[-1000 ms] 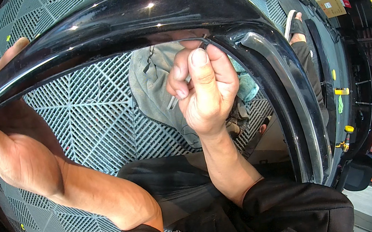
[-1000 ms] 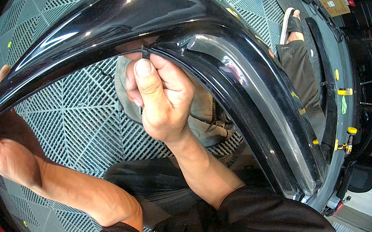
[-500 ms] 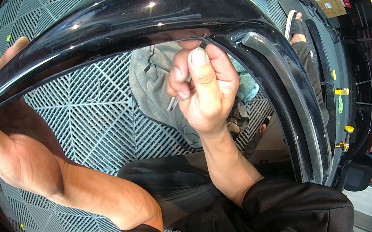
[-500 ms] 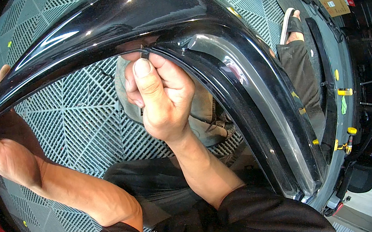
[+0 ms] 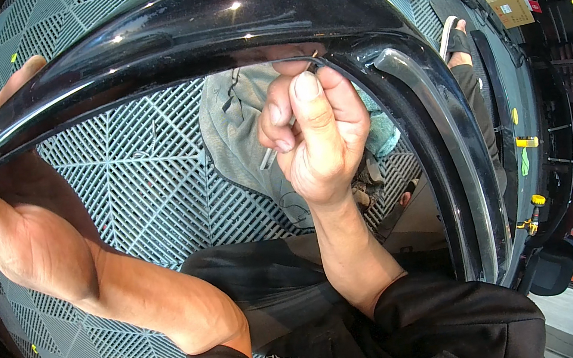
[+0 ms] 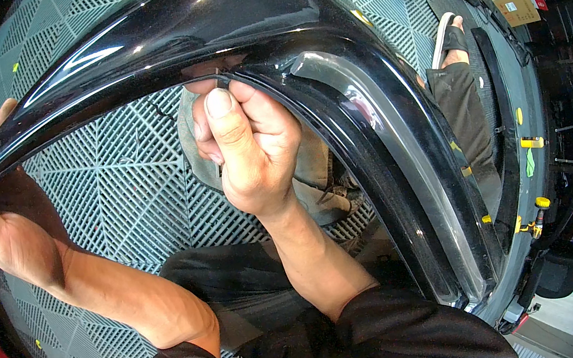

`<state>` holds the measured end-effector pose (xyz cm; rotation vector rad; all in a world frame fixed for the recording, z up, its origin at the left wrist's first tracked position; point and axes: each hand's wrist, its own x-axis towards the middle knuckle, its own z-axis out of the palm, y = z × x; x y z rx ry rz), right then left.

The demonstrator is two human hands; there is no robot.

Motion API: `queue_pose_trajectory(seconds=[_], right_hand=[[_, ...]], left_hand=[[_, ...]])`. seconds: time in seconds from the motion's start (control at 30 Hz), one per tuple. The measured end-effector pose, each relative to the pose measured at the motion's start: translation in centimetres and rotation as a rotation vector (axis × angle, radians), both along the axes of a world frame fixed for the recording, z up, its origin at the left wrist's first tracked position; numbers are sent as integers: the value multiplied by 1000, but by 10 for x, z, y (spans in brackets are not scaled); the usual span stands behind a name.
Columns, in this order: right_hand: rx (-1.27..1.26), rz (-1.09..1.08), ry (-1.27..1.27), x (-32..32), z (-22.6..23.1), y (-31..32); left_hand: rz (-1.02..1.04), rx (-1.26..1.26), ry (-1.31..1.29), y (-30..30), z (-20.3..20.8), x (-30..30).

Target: The person uses a small blade to carefully trim and remove excess material from a black plastic car trim piece. They hold the trim with one hand and scrape along its edges with the blade, occasionally rotating the piece to access different sides.

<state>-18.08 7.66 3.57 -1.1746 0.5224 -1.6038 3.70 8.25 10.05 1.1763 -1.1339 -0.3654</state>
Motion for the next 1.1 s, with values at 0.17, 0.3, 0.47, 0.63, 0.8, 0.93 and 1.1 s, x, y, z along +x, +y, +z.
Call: queue_pose_trajectory(seconds=[0.17,0.3,0.47,0.63,0.8,0.93,1.1], right_hand=[[1,-25,27,1,1,0],[-4,-20,19,1,2,0],[63,-6,14,2,4,1],[66,-20,-3,4,3,2],[38,-32,-27,4,0,4],[21,-61,-35,4,-2,5],[7,-102,2,5,-5,3]], left_hand=[[-16,-1,28,0,0,1],[-27,-3,7,0,-1,2],[-9,-2,15,0,0,1],[-15,6,31,0,1,-1],[-22,16,-12,3,2,1],[-64,-2,-12,4,0,7],[-54,-3,-30,3,-1,8]])
